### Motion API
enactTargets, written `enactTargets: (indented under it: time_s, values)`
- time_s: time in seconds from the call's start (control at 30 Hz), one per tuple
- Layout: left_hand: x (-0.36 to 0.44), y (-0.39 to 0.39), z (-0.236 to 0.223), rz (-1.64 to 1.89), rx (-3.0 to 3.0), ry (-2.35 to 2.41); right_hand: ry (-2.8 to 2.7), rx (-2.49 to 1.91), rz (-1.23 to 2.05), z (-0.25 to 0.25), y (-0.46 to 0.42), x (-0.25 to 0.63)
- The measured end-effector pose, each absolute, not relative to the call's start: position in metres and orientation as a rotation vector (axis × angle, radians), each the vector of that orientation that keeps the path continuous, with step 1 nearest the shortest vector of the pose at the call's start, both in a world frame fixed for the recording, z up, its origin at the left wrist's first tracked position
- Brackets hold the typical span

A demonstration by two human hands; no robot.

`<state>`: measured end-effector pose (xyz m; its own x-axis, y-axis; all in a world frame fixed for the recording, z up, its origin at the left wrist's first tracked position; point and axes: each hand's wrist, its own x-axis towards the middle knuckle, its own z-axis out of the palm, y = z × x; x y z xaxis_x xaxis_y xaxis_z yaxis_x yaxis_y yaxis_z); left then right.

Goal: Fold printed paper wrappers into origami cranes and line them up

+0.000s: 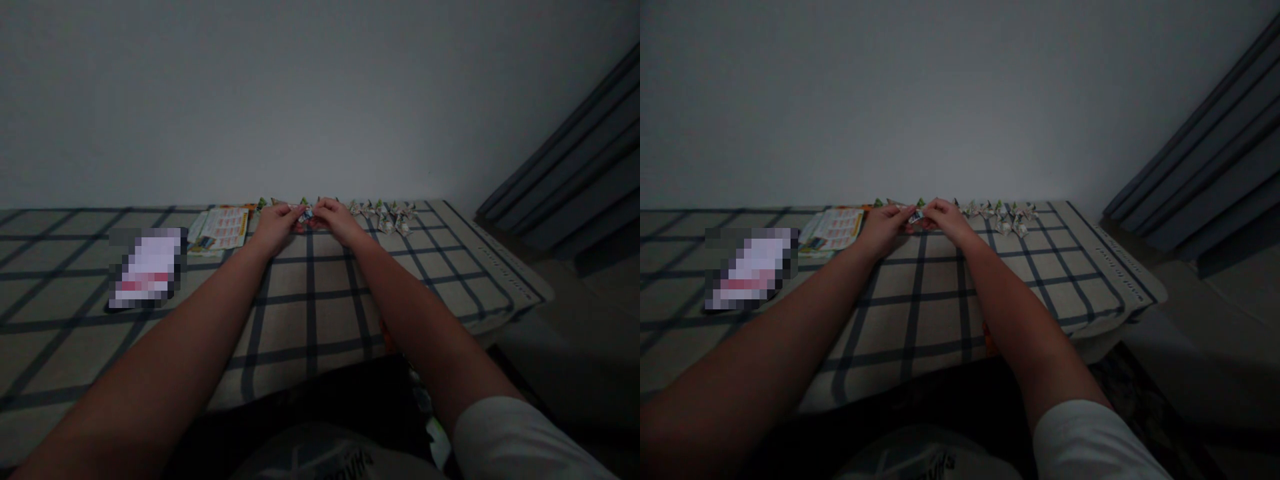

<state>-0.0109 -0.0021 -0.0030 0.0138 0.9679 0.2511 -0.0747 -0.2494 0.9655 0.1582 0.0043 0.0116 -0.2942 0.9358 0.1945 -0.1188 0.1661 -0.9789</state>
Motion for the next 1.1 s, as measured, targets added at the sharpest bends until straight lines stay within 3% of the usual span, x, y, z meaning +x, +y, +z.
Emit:
enactTargets:
  time_s: [0.47, 0.7, 1.1]
  values:
    - [-0.0121, -0.0013, -0.0037, 1.381, 1.573, 1.111, -1.484, -0.905, 1.369, 0.0125, 0.0045, 0.1582]
    - [-0.0082, -0.0008, -0.0045, 1.406, 1.411, 0.957, -1.454, -0.891, 1.179, 0.0144, 0.0071, 0.1620]
    - [-0.0122, 0.0065, -0.0106, 1.381, 1.679, 1.018, -1.468, -0.875, 1.267, 0.0074, 0.0129, 0.1620]
